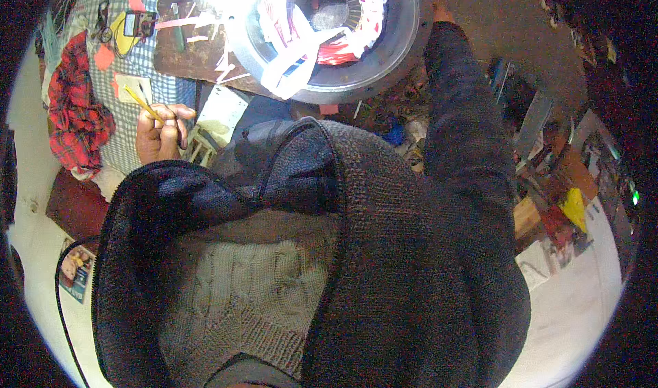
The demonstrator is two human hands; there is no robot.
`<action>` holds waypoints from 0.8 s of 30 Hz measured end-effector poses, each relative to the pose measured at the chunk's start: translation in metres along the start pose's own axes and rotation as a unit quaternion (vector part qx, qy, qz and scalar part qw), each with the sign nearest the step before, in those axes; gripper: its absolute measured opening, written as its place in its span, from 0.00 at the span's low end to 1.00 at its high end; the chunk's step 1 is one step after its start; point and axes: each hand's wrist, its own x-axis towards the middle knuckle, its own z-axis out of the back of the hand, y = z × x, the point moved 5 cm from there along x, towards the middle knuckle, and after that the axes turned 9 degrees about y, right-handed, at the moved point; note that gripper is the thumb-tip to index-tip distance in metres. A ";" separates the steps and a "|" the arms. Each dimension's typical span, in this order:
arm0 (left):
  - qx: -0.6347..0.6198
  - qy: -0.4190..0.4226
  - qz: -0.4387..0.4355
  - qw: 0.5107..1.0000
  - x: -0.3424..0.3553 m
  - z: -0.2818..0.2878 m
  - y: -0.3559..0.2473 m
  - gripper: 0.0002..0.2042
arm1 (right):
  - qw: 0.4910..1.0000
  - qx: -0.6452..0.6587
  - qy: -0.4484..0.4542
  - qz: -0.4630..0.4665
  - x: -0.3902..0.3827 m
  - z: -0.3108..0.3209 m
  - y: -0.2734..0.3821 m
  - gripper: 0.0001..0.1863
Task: The person repeatedly wraps a white strip around a circular electrical component, using a yellow stick to tuck and adjust the strip. The person also handles a small white rectangular object and a yellow stick during the process.
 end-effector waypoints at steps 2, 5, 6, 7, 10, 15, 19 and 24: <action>-0.002 -0.010 0.017 1.000 -0.003 -0.004 0.005 0.08 | 0.999 -0.016 0.032 -0.003 -0.002 -0.003 0.001 0.26; 0.001 -0.019 0.053 0.998 -0.004 -0.013 0.012 0.08 | 0.997 -0.038 0.064 -0.002 0.001 -0.009 0.001 0.26; 0.003 -0.024 0.076 0.997 -0.004 -0.015 0.014 0.07 | 0.996 -0.043 0.074 -0.002 0.004 -0.012 0.001 0.26; 0.014 -0.022 0.091 0.996 -0.003 -0.018 0.016 0.08 | 0.995 -0.050 0.081 -0.002 0.008 -0.014 -0.001 0.26; -0.019 -0.002 0.098 0.995 0.000 -0.030 0.015 0.09 | 0.993 -0.062 0.099 -0.001 0.016 -0.017 -0.007 0.26; -0.002 -0.027 0.135 0.990 0.007 -0.036 0.012 0.09 | 0.996 -0.003 0.085 0.032 -0.003 0.035 -0.017 0.25; -0.033 0.000 0.062 0.998 0.023 -0.038 0.002 0.08 | 0.940 0.335 0.061 -0.006 -0.053 0.146 -0.040 0.20; 0.095 -0.026 -0.073 0.993 0.064 -0.037 -0.026 0.10 | 0.893 0.376 -0.199 0.148 -0.121 0.359 -0.042 0.20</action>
